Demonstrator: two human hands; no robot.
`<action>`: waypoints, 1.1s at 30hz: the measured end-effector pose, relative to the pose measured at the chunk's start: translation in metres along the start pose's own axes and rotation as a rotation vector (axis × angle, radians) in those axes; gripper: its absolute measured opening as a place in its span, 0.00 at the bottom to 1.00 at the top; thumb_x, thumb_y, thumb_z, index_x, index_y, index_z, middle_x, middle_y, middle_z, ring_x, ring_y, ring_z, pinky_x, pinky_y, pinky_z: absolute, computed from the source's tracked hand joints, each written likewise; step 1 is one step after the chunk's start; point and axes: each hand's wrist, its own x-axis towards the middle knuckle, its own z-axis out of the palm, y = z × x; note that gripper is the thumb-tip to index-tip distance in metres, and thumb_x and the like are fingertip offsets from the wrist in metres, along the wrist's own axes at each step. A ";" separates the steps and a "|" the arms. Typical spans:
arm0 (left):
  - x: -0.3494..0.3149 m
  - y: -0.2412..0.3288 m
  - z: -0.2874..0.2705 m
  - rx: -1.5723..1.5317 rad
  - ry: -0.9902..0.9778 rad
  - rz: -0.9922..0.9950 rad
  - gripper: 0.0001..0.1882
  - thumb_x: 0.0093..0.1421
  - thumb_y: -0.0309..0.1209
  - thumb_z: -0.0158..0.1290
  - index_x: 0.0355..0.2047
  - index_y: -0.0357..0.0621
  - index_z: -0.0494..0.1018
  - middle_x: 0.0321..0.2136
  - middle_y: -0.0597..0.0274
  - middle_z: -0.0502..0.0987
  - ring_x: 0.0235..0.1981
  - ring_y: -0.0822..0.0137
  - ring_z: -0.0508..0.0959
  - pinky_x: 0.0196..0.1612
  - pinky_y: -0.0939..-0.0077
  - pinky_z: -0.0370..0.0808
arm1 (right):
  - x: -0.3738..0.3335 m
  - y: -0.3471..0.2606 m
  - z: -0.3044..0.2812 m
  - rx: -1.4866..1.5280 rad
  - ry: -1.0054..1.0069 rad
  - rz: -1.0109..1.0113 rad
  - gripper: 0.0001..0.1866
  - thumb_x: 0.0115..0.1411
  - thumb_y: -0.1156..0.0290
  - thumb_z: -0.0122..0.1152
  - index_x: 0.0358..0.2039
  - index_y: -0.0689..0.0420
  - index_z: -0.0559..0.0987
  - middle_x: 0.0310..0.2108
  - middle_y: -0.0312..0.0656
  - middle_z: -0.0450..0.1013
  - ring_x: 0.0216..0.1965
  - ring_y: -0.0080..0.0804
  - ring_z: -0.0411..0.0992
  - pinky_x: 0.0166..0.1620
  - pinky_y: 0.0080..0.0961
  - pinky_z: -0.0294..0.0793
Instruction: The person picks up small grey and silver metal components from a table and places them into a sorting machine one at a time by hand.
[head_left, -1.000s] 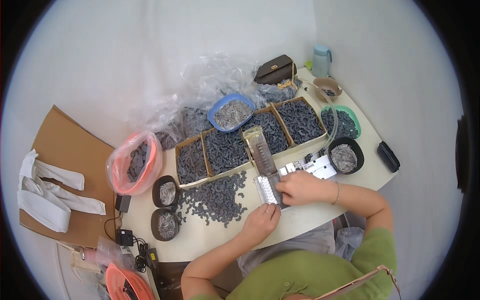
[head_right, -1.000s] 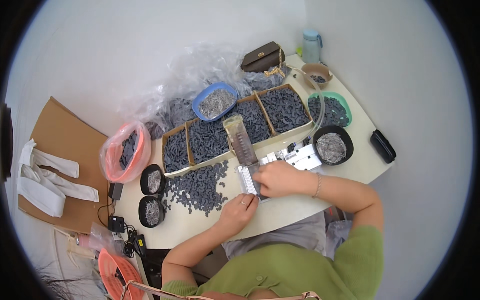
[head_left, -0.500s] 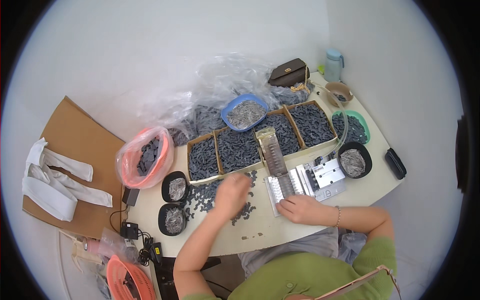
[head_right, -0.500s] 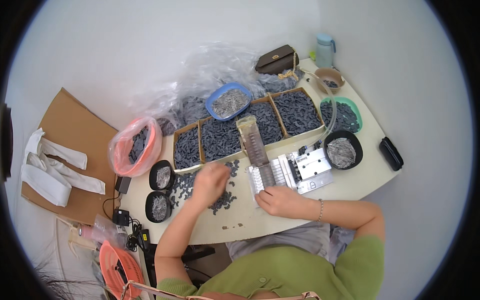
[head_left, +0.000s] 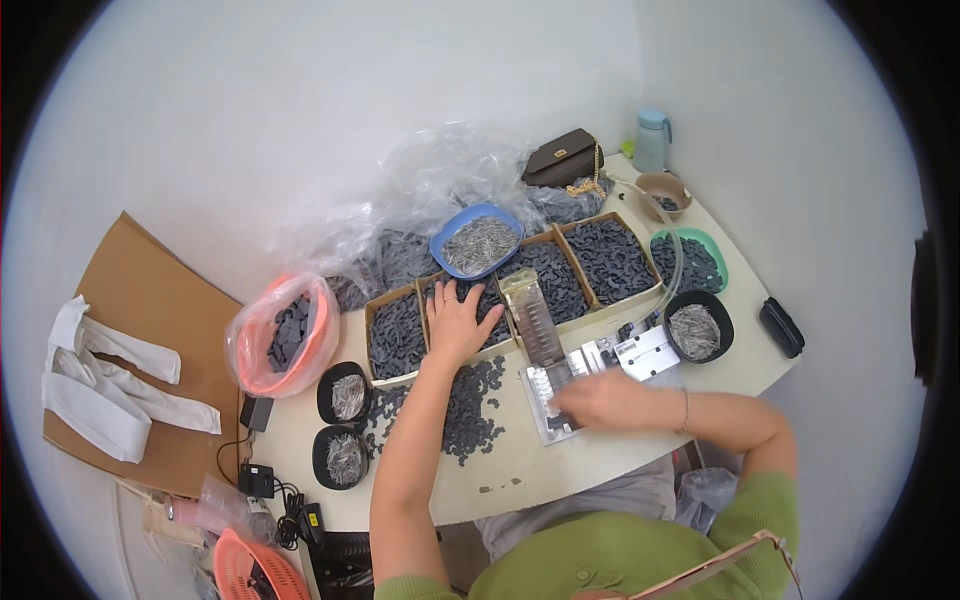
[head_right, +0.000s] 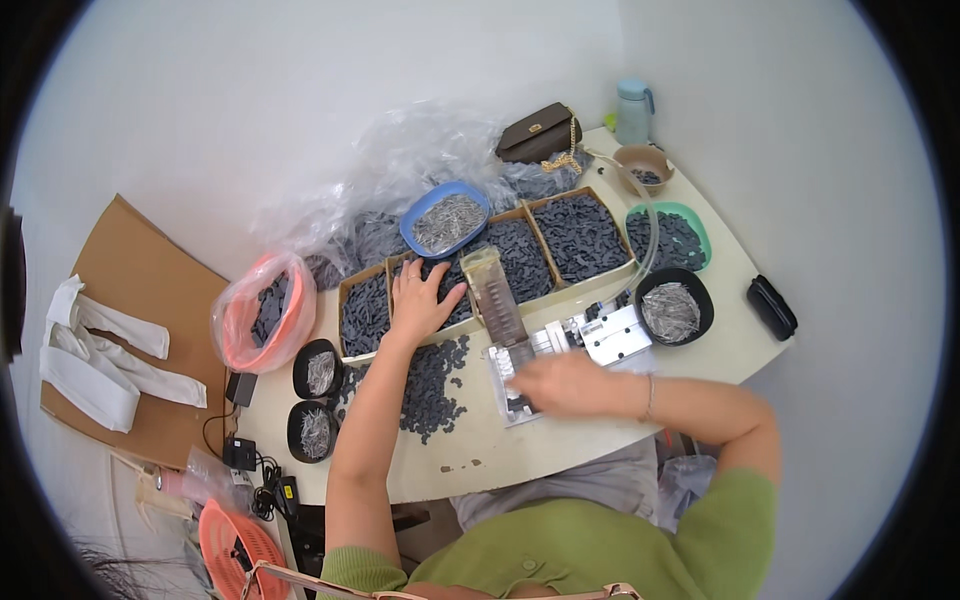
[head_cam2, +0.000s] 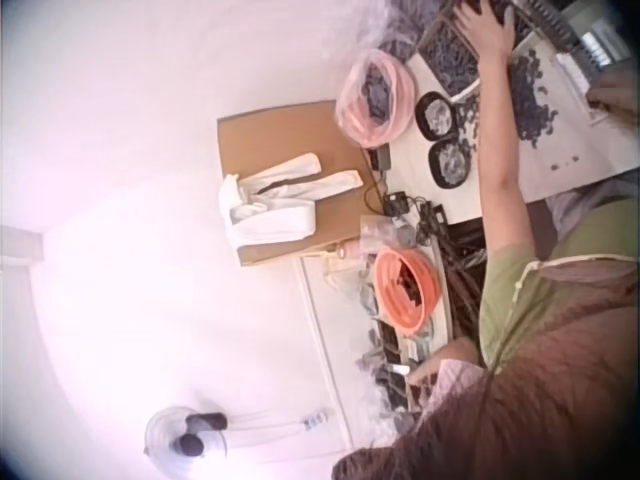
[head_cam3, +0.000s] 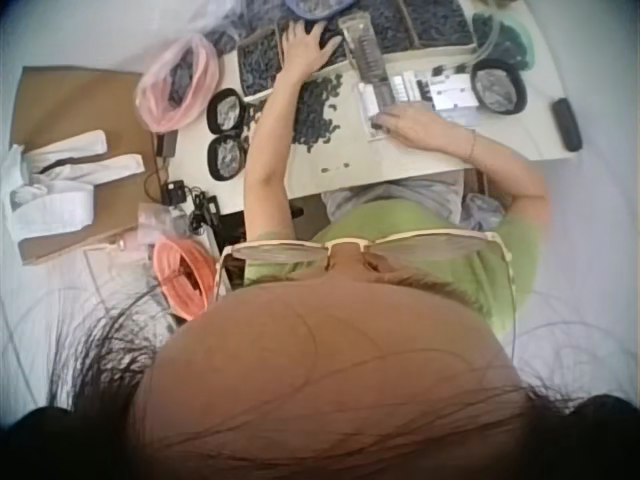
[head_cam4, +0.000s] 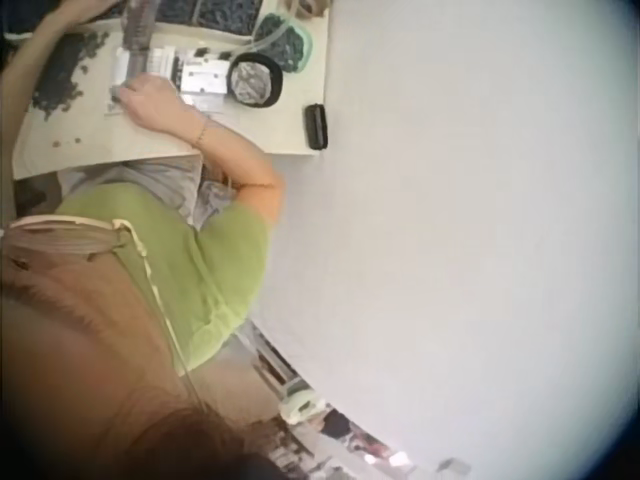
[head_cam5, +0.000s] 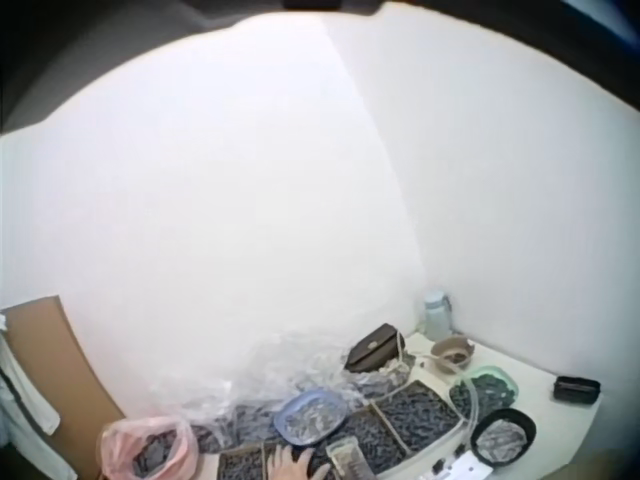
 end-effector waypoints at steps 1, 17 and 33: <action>-0.003 -0.005 -0.001 0.000 -0.009 -0.005 0.27 0.56 0.51 0.53 0.52 0.52 0.71 0.56 0.37 0.63 0.62 0.37 0.58 0.62 0.42 0.53 | 0.012 0.012 -0.008 0.040 -0.001 0.072 0.14 0.48 0.75 0.55 0.38 0.57 0.77 0.33 0.41 0.75 0.35 0.41 0.74 0.38 0.35 0.75; -0.003 0.001 -0.009 -0.179 0.127 0.180 0.08 0.48 0.27 0.61 0.31 0.43 0.80 0.32 0.58 0.75 0.39 0.54 0.72 0.43 0.61 0.69 | 0.093 0.125 -0.006 -0.306 0.031 0.294 0.05 0.50 0.69 0.63 0.29 0.49 0.83 0.34 0.38 0.77 0.36 0.34 0.74 0.50 0.34 0.63; -0.097 0.066 -0.023 -0.571 0.065 0.294 0.08 0.49 0.16 0.56 0.29 0.40 0.75 0.30 0.56 0.76 0.32 0.58 0.79 0.35 0.71 0.76 | 0.050 0.077 -0.026 0.890 0.028 0.478 0.10 0.55 0.79 0.56 0.39 0.62 0.77 0.30 0.36 0.75 0.31 0.22 0.77 0.36 0.19 0.74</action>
